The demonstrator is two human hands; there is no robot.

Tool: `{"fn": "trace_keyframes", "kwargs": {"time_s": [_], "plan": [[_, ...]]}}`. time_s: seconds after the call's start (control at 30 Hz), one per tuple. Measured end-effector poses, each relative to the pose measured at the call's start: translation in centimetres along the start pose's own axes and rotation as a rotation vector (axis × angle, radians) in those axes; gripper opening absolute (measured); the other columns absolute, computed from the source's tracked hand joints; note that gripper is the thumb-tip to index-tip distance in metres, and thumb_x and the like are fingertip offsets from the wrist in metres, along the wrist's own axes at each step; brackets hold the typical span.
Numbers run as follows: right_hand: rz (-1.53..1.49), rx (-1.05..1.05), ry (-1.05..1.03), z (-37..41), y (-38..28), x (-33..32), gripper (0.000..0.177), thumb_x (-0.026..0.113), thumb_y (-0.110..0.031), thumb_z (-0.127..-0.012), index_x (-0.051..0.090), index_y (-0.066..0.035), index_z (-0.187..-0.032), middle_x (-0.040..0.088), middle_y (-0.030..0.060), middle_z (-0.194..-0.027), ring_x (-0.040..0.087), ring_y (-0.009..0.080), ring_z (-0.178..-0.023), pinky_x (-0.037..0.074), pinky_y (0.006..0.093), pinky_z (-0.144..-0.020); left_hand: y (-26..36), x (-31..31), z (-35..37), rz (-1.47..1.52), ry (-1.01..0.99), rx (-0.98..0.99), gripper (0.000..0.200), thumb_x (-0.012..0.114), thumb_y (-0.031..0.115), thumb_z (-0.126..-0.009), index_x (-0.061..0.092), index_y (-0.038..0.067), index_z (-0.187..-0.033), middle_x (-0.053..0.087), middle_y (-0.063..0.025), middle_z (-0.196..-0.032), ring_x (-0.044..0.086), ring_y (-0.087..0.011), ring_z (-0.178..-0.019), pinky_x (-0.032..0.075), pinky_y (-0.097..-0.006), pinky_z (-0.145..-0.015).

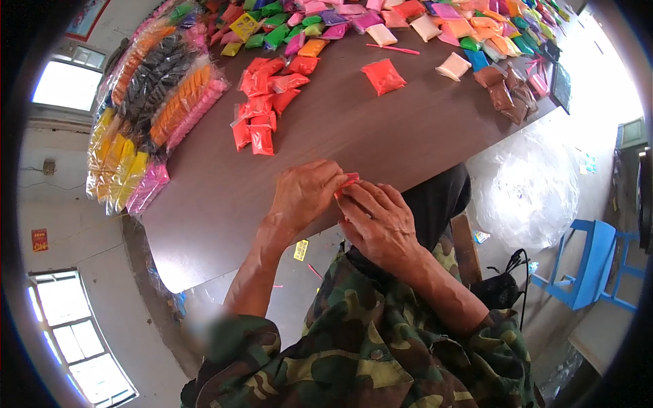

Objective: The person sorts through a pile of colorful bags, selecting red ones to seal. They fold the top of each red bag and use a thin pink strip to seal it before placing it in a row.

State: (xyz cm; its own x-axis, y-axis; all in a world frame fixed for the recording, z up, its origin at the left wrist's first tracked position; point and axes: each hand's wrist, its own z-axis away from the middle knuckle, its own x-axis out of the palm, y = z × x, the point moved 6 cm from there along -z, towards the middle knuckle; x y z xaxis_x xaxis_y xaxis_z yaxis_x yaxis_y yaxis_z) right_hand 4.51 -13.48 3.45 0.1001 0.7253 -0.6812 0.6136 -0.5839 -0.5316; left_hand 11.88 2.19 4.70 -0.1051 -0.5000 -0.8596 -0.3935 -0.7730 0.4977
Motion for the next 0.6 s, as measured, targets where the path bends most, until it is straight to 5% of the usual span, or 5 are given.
{"fn": "trace_keyframes", "kwargs": {"time_s": [0.27,0.47,0.6], "plan": [[-0.003,0.017,0.021,0.0,-0.1,0.0,0.050,0.089,-0.014,-0.080,0.072,-0.007,-0.126,0.065,0.0076,-0.134,0.066,0.0293,-0.127,0.052,0.0476,-0.107,0.6,-2.1,1.9,0.071,0.046,-0.242,0.012,0.077,0.016,-0.099,0.077,0.004,-0.097,0.074,-0.0142,-0.087,0.073,-0.0345,-0.079,0.055,-0.0457,-0.070],[-0.019,0.020,-0.017,-0.4,0.0,-0.1,0.049,0.089,-0.012,-0.077,0.072,-0.007,-0.123,0.065,0.0079,-0.130,0.066,0.0303,-0.124,0.053,0.0474,-0.106,-1.4,-1.4,3.2,-0.075,0.170,-0.217,0.014,0.078,0.016,-0.099,0.076,0.002,-0.097,0.074,-0.0155,-0.086,0.073,-0.0306,-0.077,0.055,-0.0421,-0.070],[-0.045,0.026,-0.018,-0.5,-0.1,-0.6,0.051,0.090,-0.012,-0.076,0.072,-0.008,-0.123,0.064,0.0079,-0.131,0.066,0.0305,-0.123,0.052,0.0474,-0.106,0.3,-1.8,3.5,0.080,0.130,-0.243,0.016,0.077,0.018,-0.099,0.071,0.005,-0.093,0.074,-0.0126,-0.088,0.072,-0.0353,-0.079,0.056,-0.0464,-0.070]]}}
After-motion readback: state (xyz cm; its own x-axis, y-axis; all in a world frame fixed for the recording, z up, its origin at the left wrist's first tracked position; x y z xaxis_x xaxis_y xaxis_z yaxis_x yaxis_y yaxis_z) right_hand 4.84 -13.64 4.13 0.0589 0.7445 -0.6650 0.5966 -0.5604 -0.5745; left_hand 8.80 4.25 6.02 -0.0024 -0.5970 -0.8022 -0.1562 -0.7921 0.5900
